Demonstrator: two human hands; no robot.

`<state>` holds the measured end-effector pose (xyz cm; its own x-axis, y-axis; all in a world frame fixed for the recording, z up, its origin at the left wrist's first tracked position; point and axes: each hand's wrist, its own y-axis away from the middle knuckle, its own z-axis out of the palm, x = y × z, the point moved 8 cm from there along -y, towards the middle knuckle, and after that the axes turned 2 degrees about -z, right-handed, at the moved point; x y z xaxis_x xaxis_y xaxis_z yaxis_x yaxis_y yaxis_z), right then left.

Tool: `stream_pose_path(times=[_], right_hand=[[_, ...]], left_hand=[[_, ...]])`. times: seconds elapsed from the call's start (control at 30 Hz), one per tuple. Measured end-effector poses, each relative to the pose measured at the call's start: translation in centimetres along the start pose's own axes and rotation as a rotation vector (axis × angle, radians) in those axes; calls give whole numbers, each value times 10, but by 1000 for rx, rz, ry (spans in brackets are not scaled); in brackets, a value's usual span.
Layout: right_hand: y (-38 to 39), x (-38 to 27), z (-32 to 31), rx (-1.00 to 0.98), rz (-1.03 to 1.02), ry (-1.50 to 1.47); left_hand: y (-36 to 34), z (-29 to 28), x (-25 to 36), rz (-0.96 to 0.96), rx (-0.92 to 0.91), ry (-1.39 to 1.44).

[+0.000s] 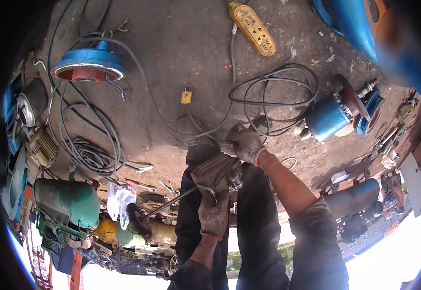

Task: The person sits on the floor in a cluttered workshop, handling disassembled blue and orange pump components. They plug in a power tool and use it to grind or polish the surfaces of the parts, then inspect the components by hand.

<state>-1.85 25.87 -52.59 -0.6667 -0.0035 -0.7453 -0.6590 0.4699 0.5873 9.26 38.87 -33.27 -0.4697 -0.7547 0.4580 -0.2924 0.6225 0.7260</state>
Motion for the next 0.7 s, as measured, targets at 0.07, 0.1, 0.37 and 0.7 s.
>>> stream_pose_path(times=[0.07, 0.1, 0.37, 0.7], right_hand=[[28, -27, -49, 17, 38, -129], [43, -47, -71, 62, -21, -168], [143, -180, -119, -372, 263, -626], [9, -81, -276, 806, 219, -324]], left_hand=[[0, 5, -7, -4, 26, 36], [-3, 0, 0, 59, 34, -35], [-10, -8, 13, 59, -8, -23], [-9, 0, -9, -23, 112, 83]])
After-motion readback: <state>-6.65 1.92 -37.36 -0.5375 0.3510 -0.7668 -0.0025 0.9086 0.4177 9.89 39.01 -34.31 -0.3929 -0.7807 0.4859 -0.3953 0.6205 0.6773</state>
